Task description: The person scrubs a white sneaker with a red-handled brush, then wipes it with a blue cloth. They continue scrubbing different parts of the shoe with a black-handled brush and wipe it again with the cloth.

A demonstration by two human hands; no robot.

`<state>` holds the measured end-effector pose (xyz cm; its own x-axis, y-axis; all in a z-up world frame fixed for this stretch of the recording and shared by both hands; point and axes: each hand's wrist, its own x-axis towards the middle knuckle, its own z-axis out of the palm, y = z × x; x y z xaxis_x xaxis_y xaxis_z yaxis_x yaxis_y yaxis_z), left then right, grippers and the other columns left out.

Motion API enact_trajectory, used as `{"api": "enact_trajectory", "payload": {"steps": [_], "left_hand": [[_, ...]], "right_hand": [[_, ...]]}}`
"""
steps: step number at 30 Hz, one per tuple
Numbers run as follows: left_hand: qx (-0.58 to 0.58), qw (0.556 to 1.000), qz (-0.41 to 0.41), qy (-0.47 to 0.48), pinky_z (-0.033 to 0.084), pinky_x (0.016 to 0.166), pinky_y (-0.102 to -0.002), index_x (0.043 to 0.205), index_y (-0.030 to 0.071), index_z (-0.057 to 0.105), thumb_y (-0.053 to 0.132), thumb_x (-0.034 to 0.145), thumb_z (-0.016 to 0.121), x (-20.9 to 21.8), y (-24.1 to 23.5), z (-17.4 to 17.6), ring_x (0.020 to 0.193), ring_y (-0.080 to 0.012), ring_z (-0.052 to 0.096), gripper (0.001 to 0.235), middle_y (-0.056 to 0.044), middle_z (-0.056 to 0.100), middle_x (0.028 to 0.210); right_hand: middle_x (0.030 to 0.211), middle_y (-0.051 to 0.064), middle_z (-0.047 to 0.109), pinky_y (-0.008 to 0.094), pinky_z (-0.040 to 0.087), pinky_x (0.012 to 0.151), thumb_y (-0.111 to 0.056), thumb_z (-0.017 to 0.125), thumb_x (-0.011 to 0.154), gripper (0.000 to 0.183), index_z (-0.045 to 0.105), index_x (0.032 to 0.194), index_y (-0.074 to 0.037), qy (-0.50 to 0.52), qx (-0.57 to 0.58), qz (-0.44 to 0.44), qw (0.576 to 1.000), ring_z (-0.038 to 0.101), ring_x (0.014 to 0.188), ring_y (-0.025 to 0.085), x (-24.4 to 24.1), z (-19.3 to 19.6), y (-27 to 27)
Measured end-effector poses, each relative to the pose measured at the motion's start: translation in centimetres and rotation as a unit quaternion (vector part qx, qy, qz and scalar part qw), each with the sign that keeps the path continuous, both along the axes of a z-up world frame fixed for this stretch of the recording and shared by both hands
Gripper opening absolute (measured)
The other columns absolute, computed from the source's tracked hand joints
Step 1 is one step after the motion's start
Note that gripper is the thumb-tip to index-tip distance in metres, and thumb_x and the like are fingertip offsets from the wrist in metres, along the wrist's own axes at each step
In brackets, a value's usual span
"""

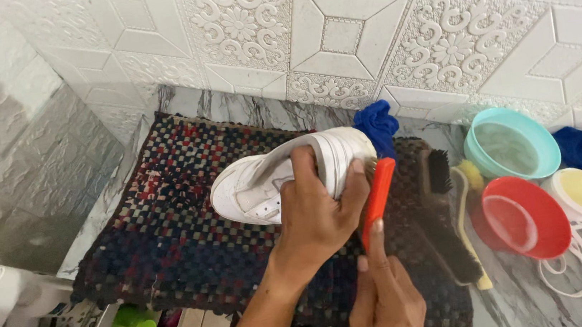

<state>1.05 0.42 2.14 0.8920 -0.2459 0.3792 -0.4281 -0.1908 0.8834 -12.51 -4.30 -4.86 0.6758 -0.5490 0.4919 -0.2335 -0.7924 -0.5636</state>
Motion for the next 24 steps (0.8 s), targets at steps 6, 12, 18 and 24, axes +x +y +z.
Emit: {"api": "enact_trajectory", "payload": {"steps": [6, 12, 18, 24], "left_hand": [[0.03, 0.994, -0.026, -0.101, 0.044, 0.048, -0.051, 0.108, 0.005, 0.046, 0.033, 0.094, 0.063, -1.4, -1.1, -1.2, 0.061, -0.0461, 0.065, 0.035, -0.013, 0.059, 0.073], [0.024, 0.999, -0.036, 0.015, 0.043, 0.056, -0.053, 0.111, 0.006, 0.045, 0.039, 0.091, 0.063, 0.4, -1.0, -0.2, 0.076, -0.0527, 0.066, 0.043, -0.019, 0.069, 0.075], [0.028, 0.998, -0.05, -0.024, 0.039, 0.05, -0.053, 0.106, 0.008, 0.045, 0.036, 0.092, 0.064, -0.6, -1.2, -1.0, 0.06, -0.0523, 0.062, 0.037, -0.016, 0.059, 0.063], [0.019, 0.998, -0.051, -0.02, 0.038, 0.052, -0.051, 0.105, 0.008, 0.043, 0.039, 0.094, 0.061, -0.3, -0.5, -0.6, 0.054, -0.0455, 0.057, 0.037, -0.009, 0.05, 0.066]], "right_hand": [[0.101, 0.016, 0.073, 0.044, 0.051, 0.078, -0.003, 0.048, 0.103, 0.055, 0.044, 0.158, -0.005, -0.065, -0.075, 0.007, 0.995, 0.068, 0.087, 0.035, 2.8, 3.3, -4.2], [0.075, 0.011, 0.06, 0.035, 0.046, 0.061, -0.007, 0.057, 0.098, 0.053, 0.052, 0.151, -0.006, -0.034, -0.021, 0.013, 0.999, 0.058, 0.061, 0.026, 0.4, 0.0, -1.9], [0.115, 0.024, 0.072, 0.041, 0.052, 0.083, -0.009, 0.05, 0.105, 0.05, 0.045, 0.154, 0.0, -0.07, -0.049, 0.025, 0.996, 0.071, 0.097, 0.036, 2.1, 3.0, -3.7], [0.089, 0.014, 0.072, 0.037, 0.049, 0.065, -0.012, 0.054, 0.101, 0.056, 0.045, 0.156, -0.006, -0.029, 0.016, 0.018, 0.999, 0.069, 0.071, 0.025, 0.5, 0.4, -2.3]]}}
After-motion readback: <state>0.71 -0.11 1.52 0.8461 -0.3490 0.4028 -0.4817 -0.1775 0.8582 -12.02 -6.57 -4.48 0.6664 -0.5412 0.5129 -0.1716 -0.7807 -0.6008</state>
